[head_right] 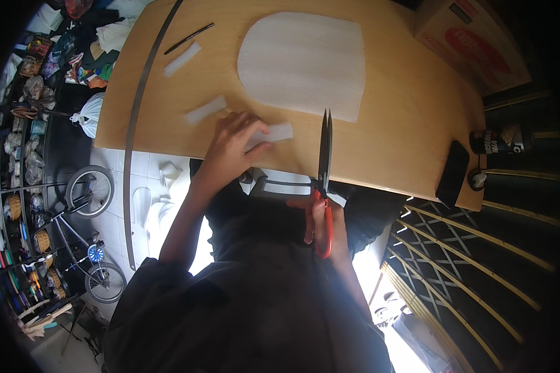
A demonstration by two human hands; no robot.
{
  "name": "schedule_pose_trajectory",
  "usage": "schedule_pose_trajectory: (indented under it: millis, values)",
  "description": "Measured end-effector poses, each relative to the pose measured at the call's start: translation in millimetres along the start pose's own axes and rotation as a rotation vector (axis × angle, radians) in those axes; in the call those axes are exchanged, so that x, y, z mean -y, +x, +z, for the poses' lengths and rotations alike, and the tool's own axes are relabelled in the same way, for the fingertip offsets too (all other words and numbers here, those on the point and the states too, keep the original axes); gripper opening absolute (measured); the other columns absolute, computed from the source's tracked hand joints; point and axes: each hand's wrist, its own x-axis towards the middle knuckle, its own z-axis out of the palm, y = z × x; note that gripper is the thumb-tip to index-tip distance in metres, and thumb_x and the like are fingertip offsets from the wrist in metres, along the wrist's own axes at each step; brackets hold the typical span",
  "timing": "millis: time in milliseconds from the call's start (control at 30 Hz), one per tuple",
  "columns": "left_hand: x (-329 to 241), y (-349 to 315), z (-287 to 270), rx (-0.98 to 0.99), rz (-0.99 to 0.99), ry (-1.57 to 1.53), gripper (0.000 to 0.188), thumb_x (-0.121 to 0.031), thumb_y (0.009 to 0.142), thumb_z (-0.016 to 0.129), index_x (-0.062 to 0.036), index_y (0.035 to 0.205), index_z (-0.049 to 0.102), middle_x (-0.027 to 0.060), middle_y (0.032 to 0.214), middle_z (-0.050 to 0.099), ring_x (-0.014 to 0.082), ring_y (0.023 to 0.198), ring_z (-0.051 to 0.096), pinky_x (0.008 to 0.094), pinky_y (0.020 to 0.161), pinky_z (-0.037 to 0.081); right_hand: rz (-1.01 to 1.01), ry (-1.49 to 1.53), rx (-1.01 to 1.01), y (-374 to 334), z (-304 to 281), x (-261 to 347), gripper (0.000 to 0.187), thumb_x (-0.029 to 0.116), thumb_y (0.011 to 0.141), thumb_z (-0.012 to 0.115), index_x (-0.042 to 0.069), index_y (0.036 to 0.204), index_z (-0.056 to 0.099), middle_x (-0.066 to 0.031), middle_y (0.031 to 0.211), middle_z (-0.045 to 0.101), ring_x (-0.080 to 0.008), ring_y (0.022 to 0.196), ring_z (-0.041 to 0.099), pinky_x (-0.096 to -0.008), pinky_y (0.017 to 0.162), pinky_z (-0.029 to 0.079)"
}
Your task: The person marks a foam sheet using a ruler and a pen, cuts the foam with shears, and organizes the resulting pieces into a cardboard box.
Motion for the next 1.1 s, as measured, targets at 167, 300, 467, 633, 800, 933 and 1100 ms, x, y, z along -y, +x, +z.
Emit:
schedule_pose_trajectory:
  millis: [167,300,467,633,800,933,1100]
  values:
    - [45,-7,-53,-0.132,-0.120,0.129,0.024,-0.010,0.077,0.077,-0.0089,0.096,0.062,0.0070,0.098,0.064,0.0297,0.101,0.058,0.0429,0.091,0.039,0.001,-0.001,-0.011,2,6,-8,0.089,0.068,0.099,0.027,-0.010,0.100,0.070,-0.0001,0.045,0.045,-0.0097,0.039,0.047,-0.0240,0.053,0.042]
    - [71,-8,-63,-0.120,-0.154,0.225,0.025,-0.011,0.075,0.077,-0.0108,0.097,0.063,0.0056,0.098,0.063,0.0293,0.100,0.057,0.0433,0.091,0.038,-0.018,-0.040,0.045,6,11,1,0.089,0.068,0.099,0.027,-0.009,0.100,0.070,0.0000,0.044,0.045,-0.0097,0.039,0.046,-0.0238,0.055,0.041]
    - [76,-6,-58,-0.096,-0.175,0.265,0.026,-0.010,0.074,0.077,-0.0101,0.097,0.062,0.0051,0.099,0.064,0.0290,0.101,0.057,0.0432,0.091,0.039,0.005,-0.044,0.046,3,18,6,0.089,0.069,0.098,0.027,-0.009,0.099,0.070,0.0005,0.043,0.044,-0.0095,0.040,0.047,-0.0237,0.055,0.041]
    - [89,-4,-52,-0.097,-0.136,0.138,0.029,-0.012,0.073,0.077,-0.0085,0.096,0.060,0.0091,0.099,0.066,0.0321,0.098,0.060,0.0450,0.091,0.042,0.021,-0.088,0.046,3,19,2,0.089,0.067,0.099,0.024,-0.009,0.098,0.070,-0.0003,0.042,0.045,-0.0091,0.040,0.046,-0.0237,0.057,0.041]
    - [88,0,-62,-0.073,-0.161,0.183,0.028,-0.008,0.072,0.076,-0.0069,0.095,0.059,0.0130,0.097,0.067,0.0341,0.095,0.062,0.0444,0.091,0.043,0.004,-0.071,0.060,5,20,-3,0.083,0.063,0.101,0.027,-0.009,0.100,0.069,-0.0010,0.041,0.046,-0.0099,0.040,0.046,-0.0238,0.058,0.042]
    - [92,3,-70,-0.073,-0.175,0.162,0.028,-0.005,0.072,0.076,-0.0054,0.095,0.060,0.0156,0.098,0.068,0.0361,0.095,0.063,0.0448,0.088,0.046,0.020,-0.114,0.078,6,25,2,0.083,0.063,0.101,0.027,-0.009,0.101,0.069,-0.0014,0.041,0.046,-0.0102,0.040,0.046,-0.0244,0.058,0.042]
    - [141,44,-92,-0.225,-0.126,0.134,0.030,-0.002,0.071,0.077,-0.0048,0.096,0.060,0.0173,0.100,0.068,0.0383,0.096,0.064,0.0446,0.083,0.051,0.061,-0.131,0.072,6,26,4,0.079,0.060,0.102,0.031,-0.009,0.100,0.069,-0.0020,0.042,0.047,-0.0105,0.040,0.049,-0.0242,0.055,0.041]
